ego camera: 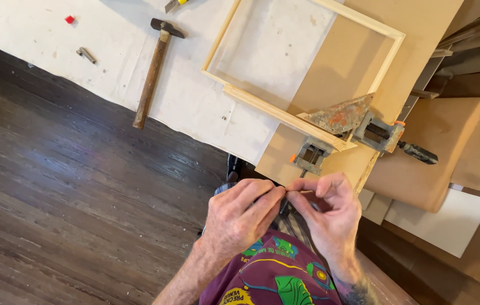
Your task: Assembling a wooden frame by aligning pieces with a speed square and securing them with a clamp on a workbench.
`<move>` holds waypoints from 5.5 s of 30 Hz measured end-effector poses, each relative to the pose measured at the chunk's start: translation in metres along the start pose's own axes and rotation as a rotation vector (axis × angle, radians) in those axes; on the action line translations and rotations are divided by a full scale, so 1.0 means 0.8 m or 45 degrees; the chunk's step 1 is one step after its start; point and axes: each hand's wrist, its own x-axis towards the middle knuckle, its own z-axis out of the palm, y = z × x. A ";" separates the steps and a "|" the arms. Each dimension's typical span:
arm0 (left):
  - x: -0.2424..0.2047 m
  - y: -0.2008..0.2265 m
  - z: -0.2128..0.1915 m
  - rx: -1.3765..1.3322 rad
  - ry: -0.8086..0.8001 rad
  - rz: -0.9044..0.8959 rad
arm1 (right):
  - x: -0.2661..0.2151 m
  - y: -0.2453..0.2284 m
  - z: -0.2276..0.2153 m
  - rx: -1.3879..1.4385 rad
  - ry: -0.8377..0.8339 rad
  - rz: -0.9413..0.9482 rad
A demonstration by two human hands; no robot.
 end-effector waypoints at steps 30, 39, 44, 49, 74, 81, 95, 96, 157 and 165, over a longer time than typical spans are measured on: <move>-0.082 -0.040 0.117 -0.157 -0.433 -0.396 | -0.044 0.112 -0.109 0.962 0.368 0.286; -0.021 0.069 0.087 -0.692 -0.007 -0.380 | -0.058 0.061 -0.095 0.852 0.246 0.145; -0.005 0.088 0.089 -0.606 0.094 -0.265 | -0.070 0.023 -0.082 0.546 0.317 -0.077; -0.008 0.095 0.092 -0.531 0.103 -0.207 | -0.080 0.022 -0.079 0.363 0.428 -0.149; -0.011 0.069 0.105 -0.474 -0.098 -0.167 | -0.076 0.028 -0.107 0.298 0.233 0.055; -0.001 0.091 0.084 -0.579 -0.117 -0.225 | -0.074 0.022 -0.110 0.068 0.205 -0.088; -0.020 0.094 0.103 -0.614 -0.120 -0.634 | -0.060 0.012 -0.083 -0.558 0.155 -0.834; -0.026 0.092 0.104 -0.636 -0.159 -0.662 | -0.060 0.012 -0.081 -0.604 0.150 -0.831; 0.013 -0.078 0.320 -0.247 -0.153 -0.308 | 0.099 0.140 -0.184 -0.470 0.357 0.152; 0.006 -0.090 0.376 0.087 0.017 -0.154 | 0.143 0.184 -0.198 -0.478 0.149 0.103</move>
